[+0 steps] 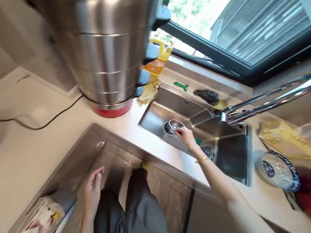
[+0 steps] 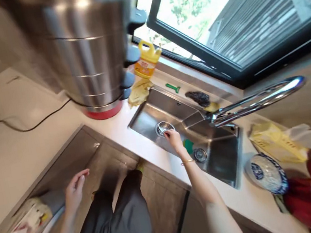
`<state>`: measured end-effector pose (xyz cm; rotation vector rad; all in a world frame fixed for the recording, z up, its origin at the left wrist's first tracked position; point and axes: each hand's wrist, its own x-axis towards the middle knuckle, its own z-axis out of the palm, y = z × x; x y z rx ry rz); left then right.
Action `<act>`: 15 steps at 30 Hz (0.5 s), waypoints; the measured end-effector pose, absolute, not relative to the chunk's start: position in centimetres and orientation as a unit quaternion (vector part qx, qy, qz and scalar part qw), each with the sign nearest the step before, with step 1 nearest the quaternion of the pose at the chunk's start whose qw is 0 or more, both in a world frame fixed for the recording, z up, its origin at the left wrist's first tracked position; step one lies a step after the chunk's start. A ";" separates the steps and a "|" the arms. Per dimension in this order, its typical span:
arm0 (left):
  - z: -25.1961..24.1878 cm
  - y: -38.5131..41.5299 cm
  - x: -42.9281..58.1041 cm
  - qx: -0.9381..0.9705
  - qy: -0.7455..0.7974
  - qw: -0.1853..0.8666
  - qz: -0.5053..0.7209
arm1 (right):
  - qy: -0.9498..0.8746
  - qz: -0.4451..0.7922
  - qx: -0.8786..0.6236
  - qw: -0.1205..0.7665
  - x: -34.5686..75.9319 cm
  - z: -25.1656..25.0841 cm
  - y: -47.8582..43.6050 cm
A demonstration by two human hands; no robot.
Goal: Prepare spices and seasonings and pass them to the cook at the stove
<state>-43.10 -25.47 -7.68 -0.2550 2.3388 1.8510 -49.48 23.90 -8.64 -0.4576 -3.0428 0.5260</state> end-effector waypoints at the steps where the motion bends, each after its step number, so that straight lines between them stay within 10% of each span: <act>1: -7.8 -22.8 -43.3 -0.081 0.785 0.084 0.609 | -0.973 0.173 -0.154 -0.007 -49.7 -11.1 26.4; 15: -7.2 -1.1 -43.8 -0.058 0.852 0.139 0.501 | -0.948 0.226 -0.148 -0.169 -52.2 -31.0 36.3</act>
